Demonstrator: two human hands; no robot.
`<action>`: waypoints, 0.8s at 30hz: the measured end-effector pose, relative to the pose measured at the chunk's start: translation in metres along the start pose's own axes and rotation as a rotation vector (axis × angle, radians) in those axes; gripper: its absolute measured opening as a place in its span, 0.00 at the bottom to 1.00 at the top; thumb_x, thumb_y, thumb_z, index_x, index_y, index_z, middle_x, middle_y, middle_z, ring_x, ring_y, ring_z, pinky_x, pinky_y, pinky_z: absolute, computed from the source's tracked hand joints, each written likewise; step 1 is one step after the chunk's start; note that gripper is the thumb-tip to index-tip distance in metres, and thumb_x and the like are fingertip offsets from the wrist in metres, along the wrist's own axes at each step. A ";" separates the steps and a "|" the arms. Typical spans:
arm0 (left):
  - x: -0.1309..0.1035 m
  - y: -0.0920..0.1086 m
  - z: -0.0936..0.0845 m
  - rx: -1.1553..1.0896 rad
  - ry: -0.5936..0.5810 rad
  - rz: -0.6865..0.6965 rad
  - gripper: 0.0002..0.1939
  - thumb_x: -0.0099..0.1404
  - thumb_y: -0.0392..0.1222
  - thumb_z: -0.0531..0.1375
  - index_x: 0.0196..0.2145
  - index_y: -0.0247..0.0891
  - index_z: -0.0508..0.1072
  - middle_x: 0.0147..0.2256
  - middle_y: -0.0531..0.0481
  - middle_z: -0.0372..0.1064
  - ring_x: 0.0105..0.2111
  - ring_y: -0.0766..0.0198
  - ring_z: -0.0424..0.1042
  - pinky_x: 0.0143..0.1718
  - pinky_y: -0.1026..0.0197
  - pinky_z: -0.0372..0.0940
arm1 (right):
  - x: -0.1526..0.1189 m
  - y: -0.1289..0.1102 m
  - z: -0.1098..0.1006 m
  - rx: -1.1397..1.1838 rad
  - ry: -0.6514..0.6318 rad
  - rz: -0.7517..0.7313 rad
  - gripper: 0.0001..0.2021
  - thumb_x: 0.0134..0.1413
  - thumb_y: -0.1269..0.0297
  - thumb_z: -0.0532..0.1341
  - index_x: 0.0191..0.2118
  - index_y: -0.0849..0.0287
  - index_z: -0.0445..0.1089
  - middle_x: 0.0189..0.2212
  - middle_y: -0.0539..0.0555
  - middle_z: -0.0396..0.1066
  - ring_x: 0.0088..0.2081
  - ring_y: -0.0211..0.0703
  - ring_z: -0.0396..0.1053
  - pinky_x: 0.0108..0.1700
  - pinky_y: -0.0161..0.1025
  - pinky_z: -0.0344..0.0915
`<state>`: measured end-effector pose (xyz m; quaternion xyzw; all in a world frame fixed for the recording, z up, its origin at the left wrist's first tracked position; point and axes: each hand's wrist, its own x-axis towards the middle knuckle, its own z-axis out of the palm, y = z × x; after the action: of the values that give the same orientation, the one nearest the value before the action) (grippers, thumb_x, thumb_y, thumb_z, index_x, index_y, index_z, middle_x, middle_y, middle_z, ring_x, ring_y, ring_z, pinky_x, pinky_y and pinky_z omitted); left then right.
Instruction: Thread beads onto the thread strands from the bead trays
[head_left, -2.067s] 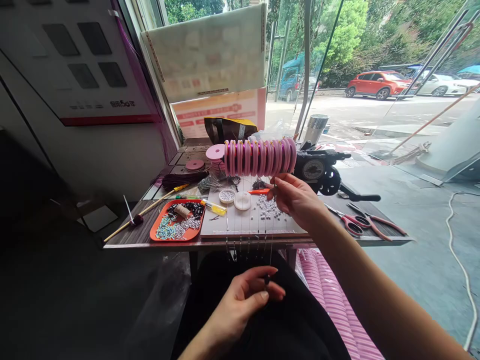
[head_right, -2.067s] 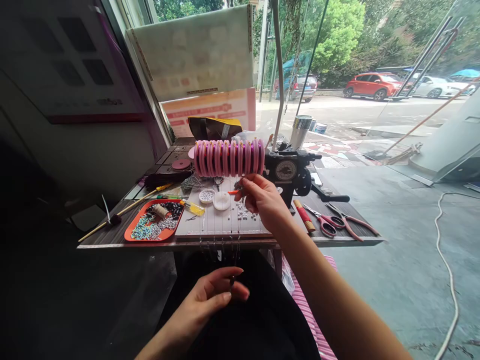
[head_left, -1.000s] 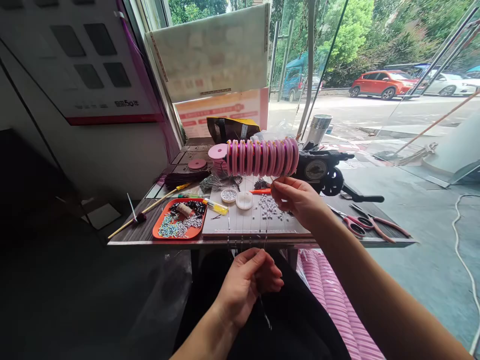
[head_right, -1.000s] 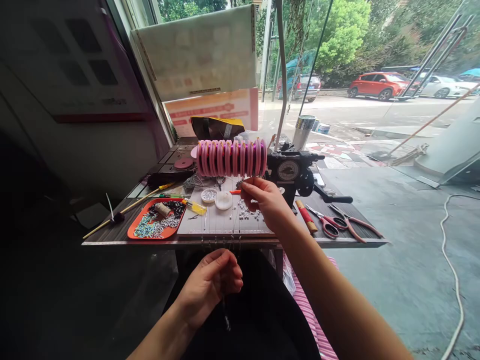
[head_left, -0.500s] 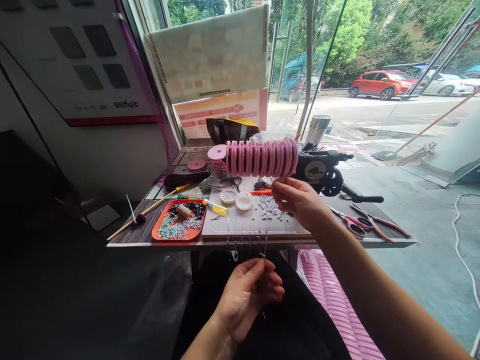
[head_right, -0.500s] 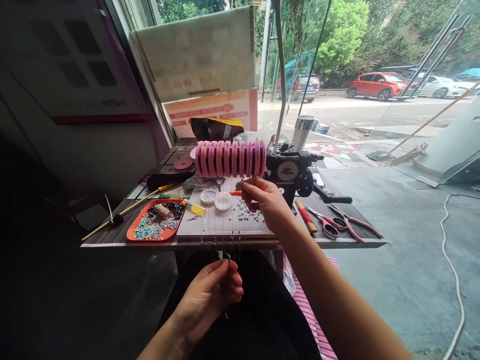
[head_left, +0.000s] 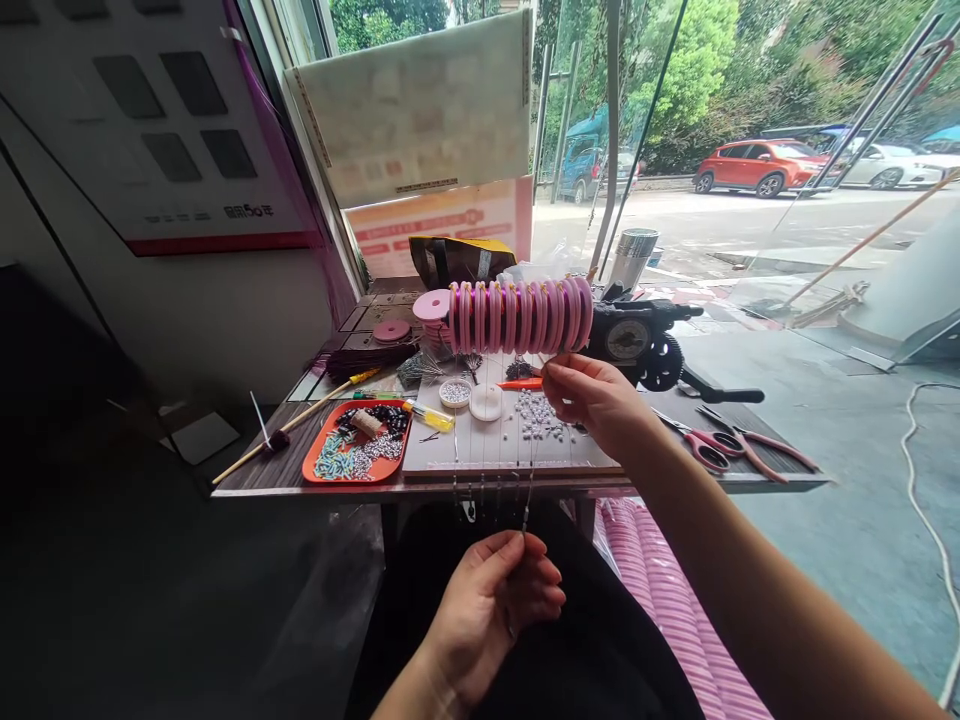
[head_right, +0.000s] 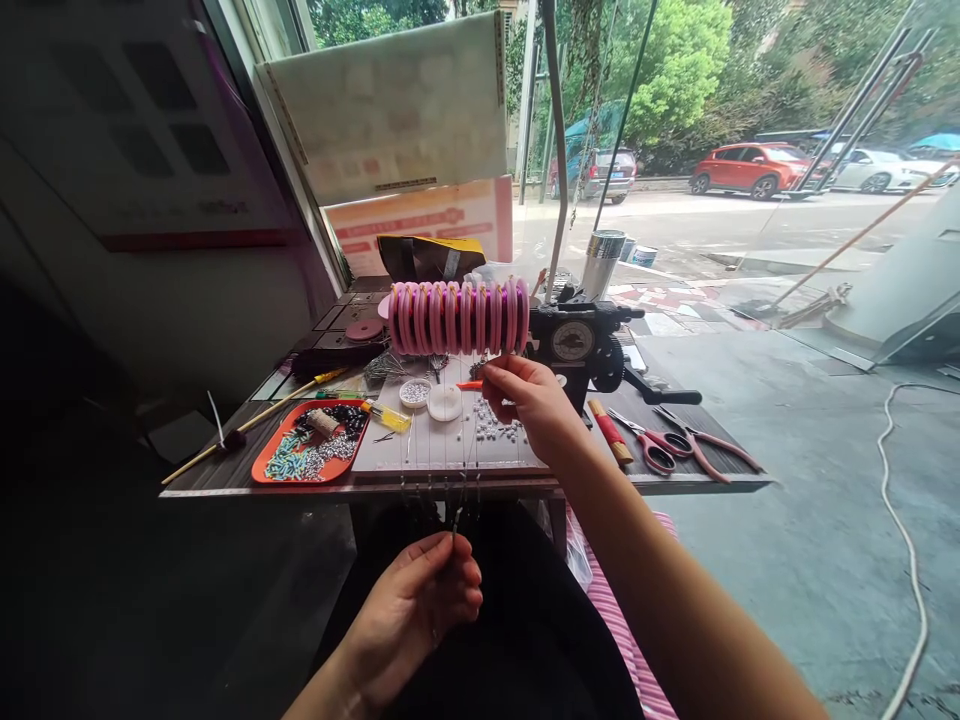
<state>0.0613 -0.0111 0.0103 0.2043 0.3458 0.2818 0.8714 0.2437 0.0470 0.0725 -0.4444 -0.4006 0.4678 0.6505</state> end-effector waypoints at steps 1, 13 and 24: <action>0.000 0.000 -0.001 0.001 0.000 -0.001 0.10 0.49 0.40 0.67 0.25 0.29 0.75 0.21 0.46 0.74 0.20 0.65 0.73 0.23 0.67 0.66 | 0.000 0.000 0.000 -0.001 0.000 0.000 0.14 0.35 0.57 0.67 0.23 0.60 0.63 0.16 0.45 0.60 0.17 0.29 0.52 0.18 0.30 0.44; -0.002 -0.001 -0.004 0.014 -0.009 -0.013 0.06 0.55 0.36 0.61 0.25 0.30 0.75 0.22 0.45 0.74 0.21 0.65 0.73 0.24 0.66 0.66 | 0.001 0.000 0.000 -0.008 0.002 0.002 0.14 0.35 0.57 0.67 0.23 0.60 0.64 0.17 0.45 0.61 0.17 0.30 0.53 0.18 0.30 0.45; 0.000 0.000 -0.004 0.006 0.058 -0.047 0.08 0.57 0.33 0.57 0.26 0.29 0.76 0.22 0.45 0.74 0.21 0.64 0.73 0.25 0.65 0.65 | 0.001 0.000 -0.001 -0.025 0.013 0.005 0.13 0.36 0.57 0.66 0.23 0.60 0.64 0.17 0.46 0.61 0.17 0.30 0.52 0.18 0.31 0.45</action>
<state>0.0579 -0.0104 0.0078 0.1904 0.3766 0.2661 0.8666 0.2447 0.0482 0.0720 -0.4565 -0.4013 0.4615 0.6461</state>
